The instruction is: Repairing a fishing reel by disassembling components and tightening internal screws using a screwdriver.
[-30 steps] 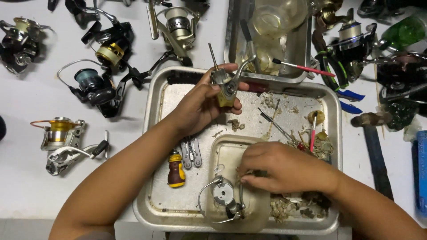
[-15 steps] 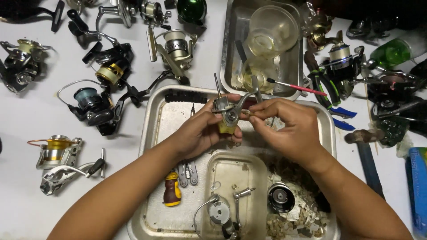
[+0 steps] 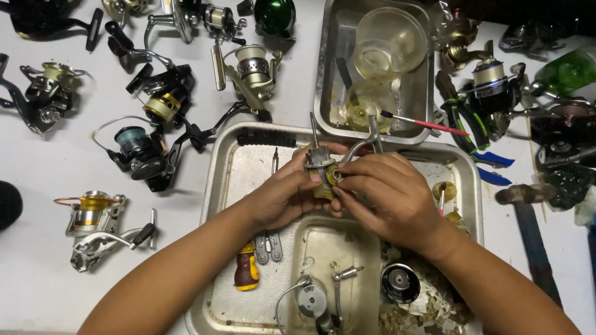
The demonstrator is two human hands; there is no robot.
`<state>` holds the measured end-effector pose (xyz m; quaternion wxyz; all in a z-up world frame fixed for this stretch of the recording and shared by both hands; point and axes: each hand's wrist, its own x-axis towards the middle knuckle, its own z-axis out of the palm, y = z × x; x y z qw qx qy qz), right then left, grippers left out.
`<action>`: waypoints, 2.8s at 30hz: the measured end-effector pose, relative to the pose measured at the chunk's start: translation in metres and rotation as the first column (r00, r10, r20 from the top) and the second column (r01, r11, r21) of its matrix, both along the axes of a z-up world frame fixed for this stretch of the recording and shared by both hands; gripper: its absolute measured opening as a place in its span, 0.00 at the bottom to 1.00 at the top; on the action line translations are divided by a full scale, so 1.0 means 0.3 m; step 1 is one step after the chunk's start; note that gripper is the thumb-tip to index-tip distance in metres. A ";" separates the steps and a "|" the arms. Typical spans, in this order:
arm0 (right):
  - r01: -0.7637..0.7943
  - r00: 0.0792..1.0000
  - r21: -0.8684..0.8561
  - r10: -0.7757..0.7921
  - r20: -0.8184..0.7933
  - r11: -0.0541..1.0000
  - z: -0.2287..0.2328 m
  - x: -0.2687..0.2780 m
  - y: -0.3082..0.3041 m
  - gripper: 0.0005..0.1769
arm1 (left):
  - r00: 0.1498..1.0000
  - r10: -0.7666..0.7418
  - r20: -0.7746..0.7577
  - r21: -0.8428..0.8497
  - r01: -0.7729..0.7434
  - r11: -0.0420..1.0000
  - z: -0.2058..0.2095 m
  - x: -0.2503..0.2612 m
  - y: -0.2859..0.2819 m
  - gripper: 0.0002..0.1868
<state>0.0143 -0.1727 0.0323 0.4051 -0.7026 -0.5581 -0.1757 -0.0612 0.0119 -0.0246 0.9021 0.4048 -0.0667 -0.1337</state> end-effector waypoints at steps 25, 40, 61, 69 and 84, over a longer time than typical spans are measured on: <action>0.104 0.989 -0.022 -0.105 -0.101 0.994 -0.007 -0.013 -0.025 0.07 | 0.999 -0.050 0.006 -0.052 0.050 0.997 -0.032 -0.014 -0.020 0.35; 0.094 0.995 0.020 -0.095 0.039 0.995 -0.038 -0.002 -0.042 0.02 | 0.996 -0.078 0.032 -0.035 0.080 0.996 -0.003 -0.011 -0.017 0.34; 0.163 0.968 -0.078 -0.145 0.204 0.983 -0.042 0.003 -0.036 0.04 | 0.978 -0.020 0.208 0.329 -0.051 0.943 0.029 0.010 0.002 0.31; 0.171 0.979 -0.071 -0.161 0.126 0.983 -0.080 -0.004 -0.025 0.06 | 0.956 0.008 0.293 0.453 -0.146 0.880 0.045 0.013 0.013 0.29; 0.164 0.982 -0.054 -0.157 0.106 0.985 -0.074 0.001 -0.034 0.07 | 0.968 0.030 0.251 0.392 -0.130 0.911 0.056 -0.016 -0.014 0.31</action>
